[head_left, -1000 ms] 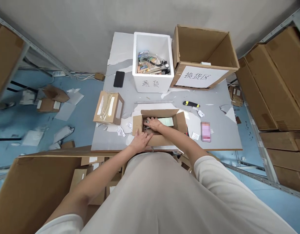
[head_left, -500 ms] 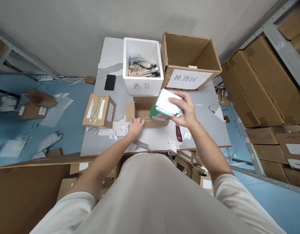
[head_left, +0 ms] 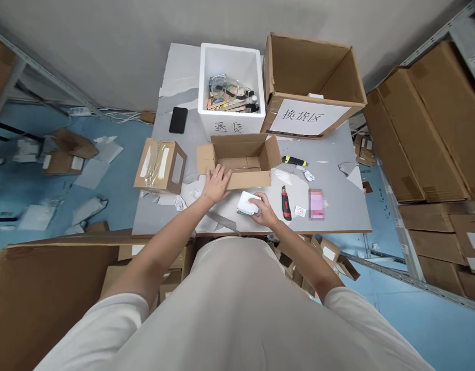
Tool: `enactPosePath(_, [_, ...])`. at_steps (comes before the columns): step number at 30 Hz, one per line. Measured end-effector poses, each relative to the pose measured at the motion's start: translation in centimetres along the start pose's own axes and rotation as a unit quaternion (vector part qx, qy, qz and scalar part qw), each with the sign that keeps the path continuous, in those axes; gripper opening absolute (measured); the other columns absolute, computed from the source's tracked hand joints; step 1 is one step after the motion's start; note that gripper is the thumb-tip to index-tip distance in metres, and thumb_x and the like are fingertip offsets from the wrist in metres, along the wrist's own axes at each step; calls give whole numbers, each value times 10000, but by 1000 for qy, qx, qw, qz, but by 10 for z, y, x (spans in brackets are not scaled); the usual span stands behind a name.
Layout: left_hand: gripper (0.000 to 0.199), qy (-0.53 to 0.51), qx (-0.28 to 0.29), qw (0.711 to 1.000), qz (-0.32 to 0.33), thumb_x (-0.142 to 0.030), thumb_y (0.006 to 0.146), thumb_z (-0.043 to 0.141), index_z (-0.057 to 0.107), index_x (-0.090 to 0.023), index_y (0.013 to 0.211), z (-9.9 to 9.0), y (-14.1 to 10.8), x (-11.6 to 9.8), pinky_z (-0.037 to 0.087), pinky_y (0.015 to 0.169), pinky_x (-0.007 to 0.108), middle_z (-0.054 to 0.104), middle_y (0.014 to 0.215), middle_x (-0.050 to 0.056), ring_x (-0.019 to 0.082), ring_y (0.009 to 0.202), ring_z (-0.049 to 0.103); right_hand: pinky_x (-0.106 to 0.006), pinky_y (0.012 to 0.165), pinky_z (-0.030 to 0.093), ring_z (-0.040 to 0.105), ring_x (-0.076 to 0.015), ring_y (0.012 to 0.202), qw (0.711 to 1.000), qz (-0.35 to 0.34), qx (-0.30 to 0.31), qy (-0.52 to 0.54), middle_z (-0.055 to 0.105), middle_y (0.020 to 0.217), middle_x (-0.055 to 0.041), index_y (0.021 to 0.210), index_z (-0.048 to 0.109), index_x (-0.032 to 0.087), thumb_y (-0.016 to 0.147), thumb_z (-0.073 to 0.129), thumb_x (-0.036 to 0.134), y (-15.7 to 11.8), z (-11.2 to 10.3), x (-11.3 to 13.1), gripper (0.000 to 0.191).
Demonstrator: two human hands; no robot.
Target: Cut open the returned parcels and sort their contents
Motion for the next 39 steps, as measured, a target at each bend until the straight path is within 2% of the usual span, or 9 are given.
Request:
enactPosePath(8, [749,-288,-130,947,51,-279,781,577,281,-163,1459,21,-71,-50,286,1130,518,281,1525,172,315,1429,235,-442,968,442,499,-279,1163,987,-46,-60,139,477,1195,-169,1125,536,169,667,710,305,2,-7,-4,508])
enactPosePath(12, [836,-441,-60,895,-21,-424,767,648,265,-165,1463,31,-60,-64,390,1062,489,402,1456,191,313,1337,411,-383,857,493,600,-220,957,961,80,-76,255,620,1030,-97,1044,572,173,810,551,438,14,-12,-5,354])
enactPosePath(15, [675,-503,-33,860,-81,-440,827,583,360,-172,1405,35,-45,-67,481,950,453,560,1308,175,285,1236,523,-346,794,504,626,-202,863,930,208,-101,284,668,953,-79,990,586,166,841,491,489,28,-10,-9,368])
enactPosePath(20, [727,-456,-43,876,-152,-376,685,739,444,-145,1308,32,-31,-70,509,884,428,627,1191,166,292,1135,584,-342,752,505,634,-193,788,925,276,-166,201,656,996,-94,1069,542,174,806,563,495,28,-9,-10,416])
enactPosePath(24, [586,-424,-57,889,-163,-277,714,689,485,-167,1252,22,-32,-76,502,896,423,652,1157,125,265,1042,626,-406,849,483,577,-240,996,929,208,-294,90,560,1163,-165,1192,466,168,839,546,438,0,-19,6,451])
enactPosePath(29, [443,-445,-67,878,-163,-226,858,468,448,-146,1294,18,-39,-72,513,883,400,641,1174,135,214,972,656,-484,1006,363,473,-289,1199,994,-65,-75,-52,553,1258,-152,1151,566,194,850,565,314,-14,-19,42,325])
enactPosePath(32, [530,-396,-105,903,-128,-196,862,430,354,-111,1380,17,-42,-66,480,952,429,547,1307,191,230,1083,620,-506,1019,341,434,-302,1246,991,-88,-11,-97,517,1324,-154,1166,586,187,856,575,311,-8,-23,40,335])
enactPosePath(35, [540,-285,-138,948,-3,-159,842,430,390,-138,1380,12,-43,-66,365,1072,479,382,1470,182,274,1358,384,-437,977,408,510,-257,1138,992,-93,18,-83,584,1173,-145,1070,635,178,891,538,303,0,-27,30,239])
enactPosePath(39, [613,-181,-51,970,153,-150,823,415,351,-158,1433,6,-41,-71,264,1119,503,375,1493,146,271,1432,244,-481,1049,355,459,-266,1218,980,-152,72,-105,554,1246,-130,1161,598,203,838,616,310,2,-32,27,340])
Point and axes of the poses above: each hand's wrist, its own y-axis towards the middle knuckle, its own z-axis out of the palm, x = y × z, the point moved 3 cm from there along y, towards the middle knuckle
